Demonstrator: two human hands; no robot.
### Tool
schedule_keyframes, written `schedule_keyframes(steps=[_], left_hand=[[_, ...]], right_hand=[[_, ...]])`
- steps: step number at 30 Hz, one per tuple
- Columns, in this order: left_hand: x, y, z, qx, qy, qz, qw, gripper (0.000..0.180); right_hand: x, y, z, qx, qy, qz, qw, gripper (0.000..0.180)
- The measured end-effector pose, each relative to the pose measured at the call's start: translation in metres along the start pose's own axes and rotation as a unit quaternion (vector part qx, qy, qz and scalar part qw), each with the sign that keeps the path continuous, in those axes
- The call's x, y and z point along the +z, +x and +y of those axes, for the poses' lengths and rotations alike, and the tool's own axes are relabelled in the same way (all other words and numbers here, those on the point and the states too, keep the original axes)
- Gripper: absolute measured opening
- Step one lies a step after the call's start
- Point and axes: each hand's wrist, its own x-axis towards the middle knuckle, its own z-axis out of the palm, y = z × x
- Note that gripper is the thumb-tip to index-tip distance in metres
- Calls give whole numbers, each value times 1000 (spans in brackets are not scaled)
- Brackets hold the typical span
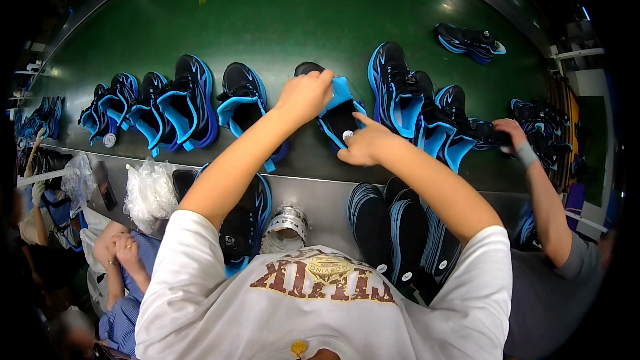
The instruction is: The person inserts blue insoles into black and blue sneakers on a conveyor belt by hand, handling each shoe one by one and pressing the insole into place.
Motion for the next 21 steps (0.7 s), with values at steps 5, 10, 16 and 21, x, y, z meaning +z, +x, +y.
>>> schedule_keyframes(steps=[5,10,16,21], left_hand=[[-5,4,9,44,33,-64,996,20],[-5,-17,8,97,160,-40,982,28],[-18,-64,26,185,235,-11,954,24],[-19,-50,-11,153,329,12,932,14]], right_hand=[[8,4,-17,65,-22,-20,997,55],[47,-42,-34,63,64,459,884,24],[108,-48,-65,87,250,459,848,29],[80,-16,-79,72,242,541,802,27]])
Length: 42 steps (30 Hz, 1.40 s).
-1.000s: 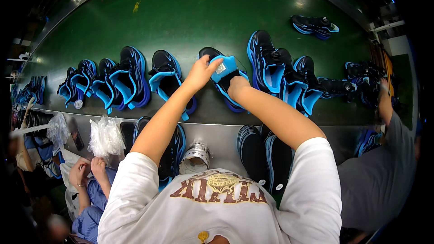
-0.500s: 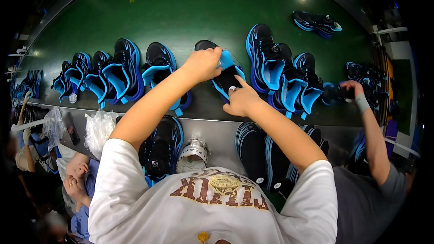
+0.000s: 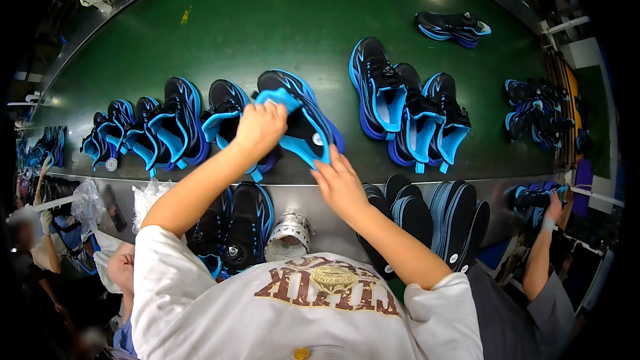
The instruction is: The person inserts blue insoles into black and blue sneakers on a conveyor belt by hand, handling each shoe one by one and pressing the insole into place.
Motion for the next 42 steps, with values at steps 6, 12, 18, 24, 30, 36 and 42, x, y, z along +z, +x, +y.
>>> schedule_keyframes(steps=[6,12,18,24,30,36,42], left_hand=[[-2,29,-49,-107,-277,-109,949,22],[-35,23,-63,-330,-733,-25,595,17],[-66,46,-57,-352,-846,105,386,13],[-50,109,27,-267,-604,46,750,46],[-20,150,83,-83,-348,-91,929,48],[-19,176,64,-85,-401,-108,906,38],[-33,156,46,-97,-444,-257,853,45]], right_hand=[[-14,24,-20,70,76,17,995,33],[-76,-80,-19,106,-32,-22,994,36],[-92,-192,-27,281,-115,-82,949,45],[-91,-217,-30,332,-118,-35,935,48],[-137,-177,-45,263,-41,39,963,45],[-193,-80,-21,127,-122,111,978,24],[-192,-5,1,33,-154,61,986,5]])
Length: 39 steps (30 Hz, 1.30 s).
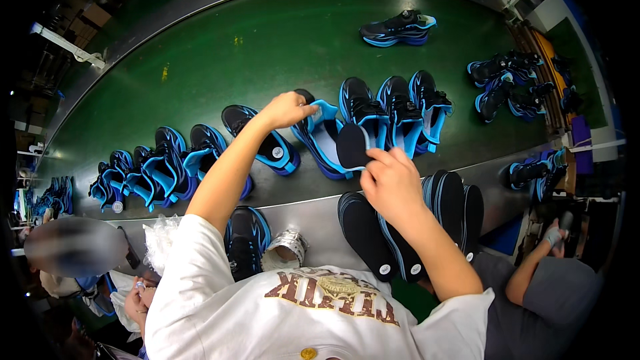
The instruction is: The person inserts blue insoles into black and blue sneakers on a conveyor belt by hand, handling each shoe one by one and pressing the insole into place.
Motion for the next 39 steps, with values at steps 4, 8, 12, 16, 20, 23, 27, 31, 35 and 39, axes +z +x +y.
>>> schedule_keyframes(steps=[4,8,12,16,20,23,27,31,35,39], left_hand=[[22,-19,-19,-44,-169,19,984,42],[42,-28,-22,-86,-340,39,936,36],[53,-30,-17,-82,-340,119,929,46],[58,-34,-21,-72,-367,141,917,58],[59,-29,-27,-67,-357,123,924,50],[59,-25,-22,-48,-348,120,928,47],[65,-28,-31,-25,-336,149,930,47],[62,-28,-23,-40,-328,137,934,46],[61,-30,-23,-48,-309,138,940,46],[60,-31,-22,-40,-308,131,941,46]], right_hand=[[51,15,8,-50,-41,-74,995,9],[120,19,22,-18,-64,-87,994,10],[161,23,19,35,-57,-80,995,11],[128,18,11,9,-21,-33,999,20],[91,42,4,116,-82,-346,927,25],[107,44,25,20,-86,-357,930,21],[124,32,26,-56,-76,-285,954,15],[161,31,44,-88,-79,-213,970,12],[167,37,46,-69,-98,-283,952,15],[166,50,45,-72,-160,-407,897,19]])
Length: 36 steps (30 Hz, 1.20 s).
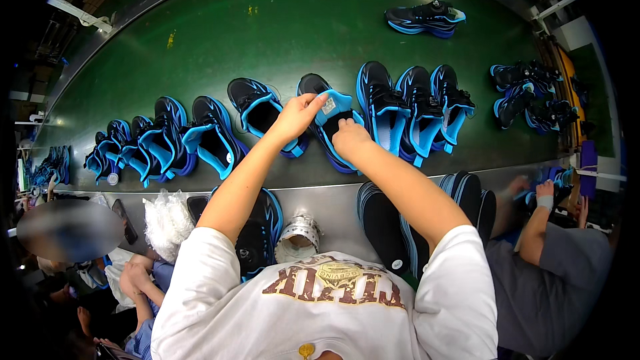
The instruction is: The person inserts blue insoles into black and blue sneakers on a conveyor belt by hand, handling each shoe one by one and pressing the insole into place.
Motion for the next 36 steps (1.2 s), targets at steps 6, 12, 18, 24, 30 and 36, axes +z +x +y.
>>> schedule_keyframes(steps=[6,12,18,24,30,36], left_hand=[[0,0,0,-7,-9,-11,1000,44],[15,13,-19,58,10,152,987,41],[16,9,-4,137,155,183,961,43],[30,1,5,15,32,128,991,49],[41,2,-1,60,52,129,988,43],[42,3,0,106,150,96,978,39]], right_hand=[[-12,13,5,-83,-122,-192,970,25],[-21,33,10,-136,-104,-238,956,29],[-10,12,15,-162,-29,-40,986,32],[-8,39,0,-19,53,-135,989,43],[37,79,9,-32,66,-90,993,40],[31,91,0,-3,27,-133,991,39]])
